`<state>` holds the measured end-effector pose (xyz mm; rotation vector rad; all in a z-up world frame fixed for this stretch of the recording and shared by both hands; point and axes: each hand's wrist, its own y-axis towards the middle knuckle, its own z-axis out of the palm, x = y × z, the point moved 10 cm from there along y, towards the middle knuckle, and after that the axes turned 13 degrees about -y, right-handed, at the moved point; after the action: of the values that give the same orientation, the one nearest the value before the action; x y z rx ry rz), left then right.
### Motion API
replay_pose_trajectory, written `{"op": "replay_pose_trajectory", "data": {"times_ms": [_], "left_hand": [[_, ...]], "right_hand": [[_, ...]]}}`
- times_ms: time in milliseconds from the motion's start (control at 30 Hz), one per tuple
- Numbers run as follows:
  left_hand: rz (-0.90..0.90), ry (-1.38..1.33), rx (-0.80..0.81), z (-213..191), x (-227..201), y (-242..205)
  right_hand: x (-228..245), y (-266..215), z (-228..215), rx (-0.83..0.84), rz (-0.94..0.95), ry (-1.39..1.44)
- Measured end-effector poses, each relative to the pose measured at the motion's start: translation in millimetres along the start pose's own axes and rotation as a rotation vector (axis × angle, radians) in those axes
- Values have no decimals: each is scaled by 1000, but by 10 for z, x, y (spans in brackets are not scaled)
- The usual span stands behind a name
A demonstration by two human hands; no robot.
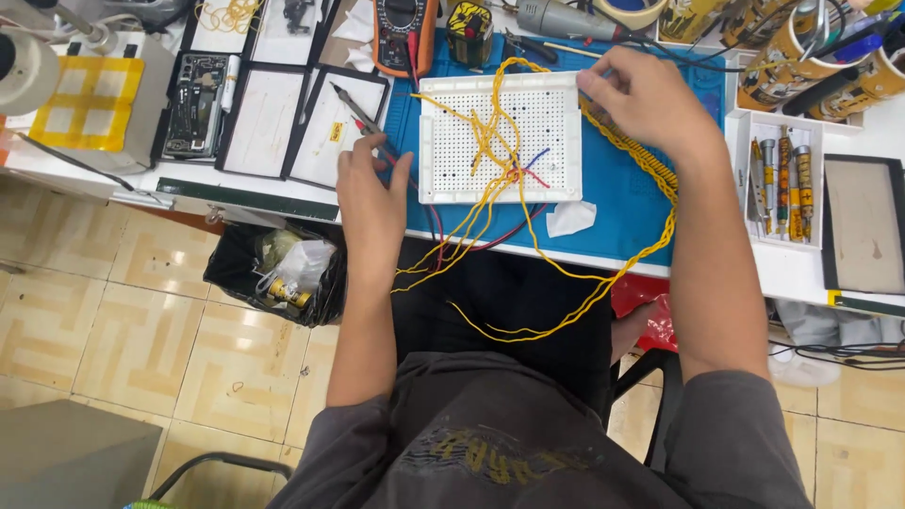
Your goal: The person sits at a workbench and uses a soldering iron to heat the ends of yellow wires. They then twist the heated wire ends together by hand and insert them into a white breadboard.
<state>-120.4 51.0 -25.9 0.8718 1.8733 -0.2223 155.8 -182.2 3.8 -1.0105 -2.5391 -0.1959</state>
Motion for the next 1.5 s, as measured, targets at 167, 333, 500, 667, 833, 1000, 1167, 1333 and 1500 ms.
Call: {"op": "replay_pose_trajectory", "data": {"times_ms": [167,333,500,667,833,1000,1167,1333,1500], "left_hand": [[-4,-29,9,78,319,18],[-140,-256,-78,-112,271,-87],[-110,-266,-199,-191,335,-144],[-19,-228,-264,-195,257,-132],[96,49,-221,-89,-39,-282],[291,18,-185,28,-764,-535],[440,-146,166,784,-1136,-1028],[431,-92,531,1798,-884,-1980],[326,-127,704,2342,-467,-2072]], "right_hand": [[107,97,305,84,-20,9],[29,109,340,173,-63,379],[169,-47,16,66,-159,414],[185,-58,-183,-71,-233,464],[134,-5,-90,-45,-215,445],[188,-9,-74,-32,-217,373],[70,54,-17,-96,-256,356],[60,39,44,-72,-210,256],[29,55,61,-49,-173,226]]}}
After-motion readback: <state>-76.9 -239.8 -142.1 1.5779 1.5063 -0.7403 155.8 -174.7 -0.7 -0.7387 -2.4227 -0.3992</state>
